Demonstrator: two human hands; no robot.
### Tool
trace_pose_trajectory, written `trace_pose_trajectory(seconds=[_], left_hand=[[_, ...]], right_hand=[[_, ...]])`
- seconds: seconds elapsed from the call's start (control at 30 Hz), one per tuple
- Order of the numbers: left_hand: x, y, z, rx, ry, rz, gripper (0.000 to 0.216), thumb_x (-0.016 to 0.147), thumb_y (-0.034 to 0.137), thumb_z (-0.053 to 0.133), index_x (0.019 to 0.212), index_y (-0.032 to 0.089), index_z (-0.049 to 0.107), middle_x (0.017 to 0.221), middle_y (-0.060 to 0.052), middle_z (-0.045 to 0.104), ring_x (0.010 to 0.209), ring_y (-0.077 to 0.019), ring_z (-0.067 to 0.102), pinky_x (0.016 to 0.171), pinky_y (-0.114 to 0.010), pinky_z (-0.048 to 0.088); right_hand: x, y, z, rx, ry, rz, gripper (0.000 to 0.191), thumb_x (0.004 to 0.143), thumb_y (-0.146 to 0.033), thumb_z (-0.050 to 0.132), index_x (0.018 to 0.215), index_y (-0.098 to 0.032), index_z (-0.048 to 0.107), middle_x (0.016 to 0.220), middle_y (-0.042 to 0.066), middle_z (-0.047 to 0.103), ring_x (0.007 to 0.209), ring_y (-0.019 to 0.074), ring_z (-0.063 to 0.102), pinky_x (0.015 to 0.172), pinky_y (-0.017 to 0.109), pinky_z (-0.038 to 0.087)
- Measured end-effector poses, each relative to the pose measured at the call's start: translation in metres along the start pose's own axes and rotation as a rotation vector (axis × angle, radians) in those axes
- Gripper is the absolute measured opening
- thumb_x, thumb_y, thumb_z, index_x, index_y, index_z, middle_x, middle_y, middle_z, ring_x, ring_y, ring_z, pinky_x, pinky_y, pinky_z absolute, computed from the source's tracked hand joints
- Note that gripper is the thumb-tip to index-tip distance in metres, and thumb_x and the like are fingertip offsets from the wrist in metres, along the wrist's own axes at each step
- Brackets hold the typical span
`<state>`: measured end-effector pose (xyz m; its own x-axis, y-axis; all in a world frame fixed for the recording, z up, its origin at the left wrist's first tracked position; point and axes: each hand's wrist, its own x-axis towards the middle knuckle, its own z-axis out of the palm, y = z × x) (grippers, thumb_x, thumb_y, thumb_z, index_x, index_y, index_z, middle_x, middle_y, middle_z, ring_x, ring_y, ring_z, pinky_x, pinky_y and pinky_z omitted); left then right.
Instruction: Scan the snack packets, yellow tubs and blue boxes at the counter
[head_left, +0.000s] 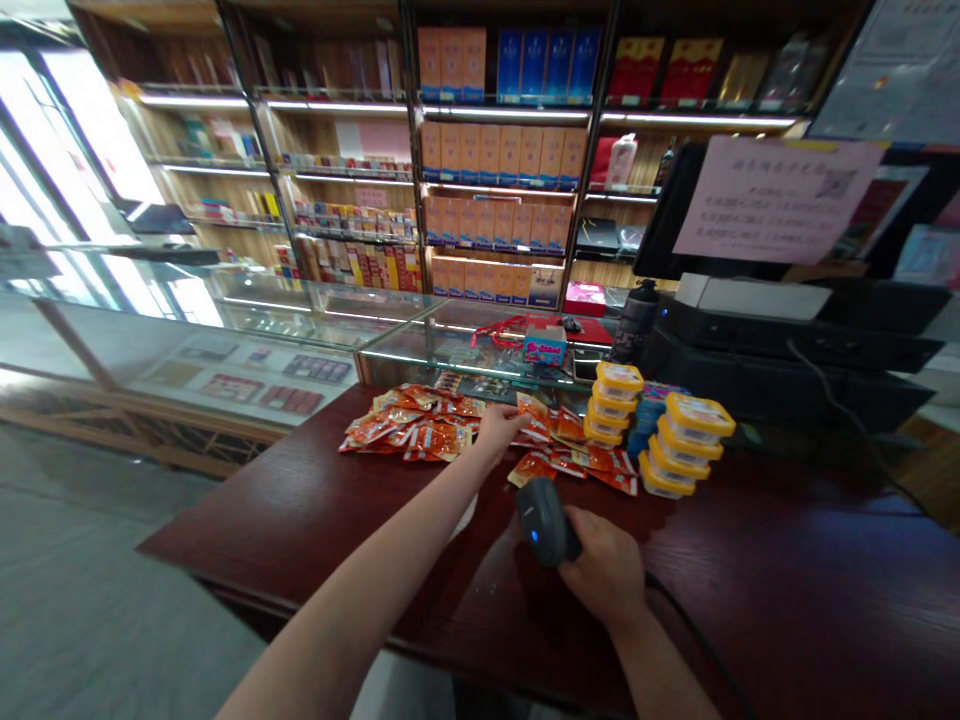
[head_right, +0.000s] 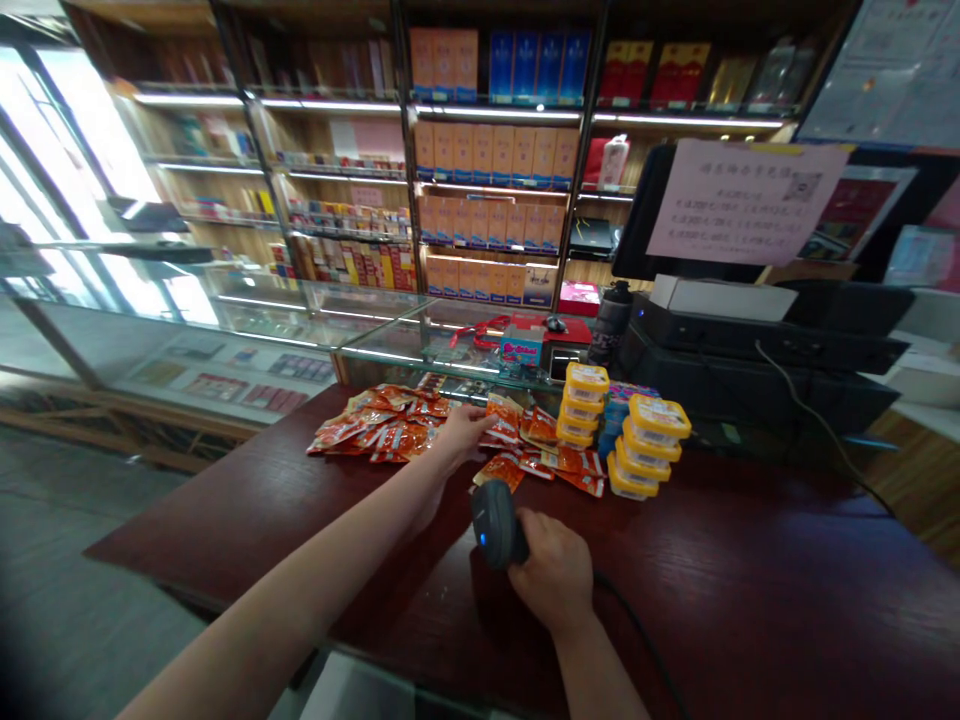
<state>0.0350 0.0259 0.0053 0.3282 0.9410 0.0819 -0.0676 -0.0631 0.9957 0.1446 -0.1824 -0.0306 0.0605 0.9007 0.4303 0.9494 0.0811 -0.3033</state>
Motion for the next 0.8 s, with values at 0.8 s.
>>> trace_pose_trajectory(seconds=[0.8], left_hand=[[0.01, 0.0, -0.081, 1.211, 0.316, 0.325, 0.023, 0.076, 0.009, 0.052, 0.086, 0.018, 0.07, 0.096, -0.013, 0.061, 0.102, -0.0287, 0.051, 0.091, -0.04, 0.039]], right_hand=[[-0.002, 0.002, 0.001, -0.022, -0.005, -0.044, 0.033, 0.07, -0.015, 0.05, 0.101, -0.02, 0.064, 0.096, 0.007, 0.071, 0.087, 0.0205, 0.064, 0.078, 0.028, 0.044]])
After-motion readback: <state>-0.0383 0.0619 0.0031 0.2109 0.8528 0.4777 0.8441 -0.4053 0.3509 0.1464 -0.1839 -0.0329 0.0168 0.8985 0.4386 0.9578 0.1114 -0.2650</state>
